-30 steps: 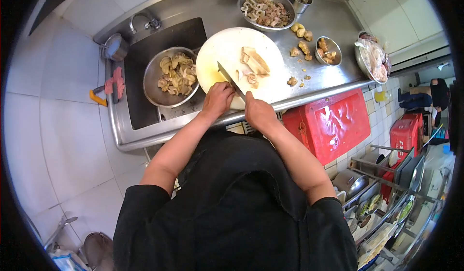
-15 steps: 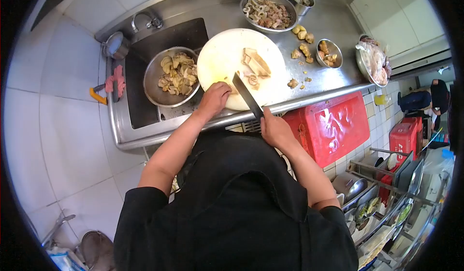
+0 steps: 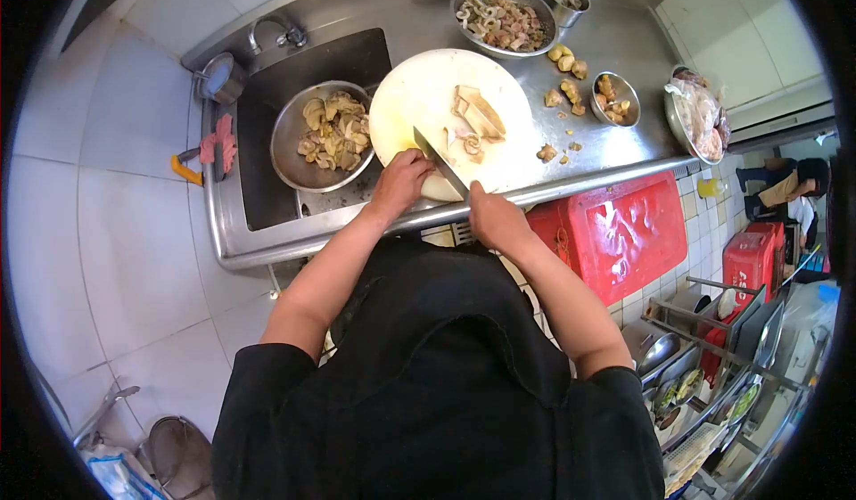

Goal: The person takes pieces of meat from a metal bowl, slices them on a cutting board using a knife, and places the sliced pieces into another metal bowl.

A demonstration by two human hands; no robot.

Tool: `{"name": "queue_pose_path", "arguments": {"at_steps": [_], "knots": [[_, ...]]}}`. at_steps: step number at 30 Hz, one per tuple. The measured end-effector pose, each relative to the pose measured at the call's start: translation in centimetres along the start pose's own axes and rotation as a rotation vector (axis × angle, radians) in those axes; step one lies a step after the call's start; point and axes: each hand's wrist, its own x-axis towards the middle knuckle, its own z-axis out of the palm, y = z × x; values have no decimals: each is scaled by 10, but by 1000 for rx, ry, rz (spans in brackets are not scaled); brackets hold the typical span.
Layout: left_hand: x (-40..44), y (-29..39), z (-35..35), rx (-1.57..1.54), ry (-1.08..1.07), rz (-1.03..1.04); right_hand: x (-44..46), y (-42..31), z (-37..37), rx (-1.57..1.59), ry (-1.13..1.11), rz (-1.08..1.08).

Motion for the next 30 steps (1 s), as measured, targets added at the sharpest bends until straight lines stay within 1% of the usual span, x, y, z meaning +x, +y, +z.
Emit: {"name": "queue_pose_path", "arguments": {"at_steps": [2, 4, 7, 10, 12, 13, 15, 16, 18, 20, 23, 27, 28, 30], "knots": [[-1, -1, 1, 6, 20, 1, -27, 11, 1, 3, -45, 30], [0, -3, 1, 11, 43, 9, -48, 24, 3, 9, -92, 111], [-1, -7, -1, -21, 24, 72, -58, 31, -7, 56, -72, 133], [-5, -9, -6, -39, 53, 37, -52, 25, -6, 88, -22, 127], [-2, -9, -8, 74, 61, 38, -45, 12, -9, 121, 26, 108], [-3, -8, -7, 74, 59, 43, -39, 5, -10, 153, 66, 89], [-10, -5, -6, -20, 61, -105, -25, -3, -8, 137, 61, 73], [-10, -8, -5, -19, 59, -104, -16, -8, -9, 118, 55, 52], [-9, -12, -4, 43, 87, 32, -2, -17, -10, 101, 42, 43], [-10, -13, -5, 39, 78, 42, 13, -17, -2, 67, 70, -34], [-10, -13, -9, 50, 52, 57, 27, -22, -3, -9, 28, -38], [-10, -13, -7, 92, 28, 46, 29, -18, -1, -25, 14, -64], [-11, -12, -5, 90, 30, 36, 26, -14, 2, -29, -4, -49], [-12, -10, -1, 86, 103, 38, 16, -5, 4, -35, -29, -39]]}}
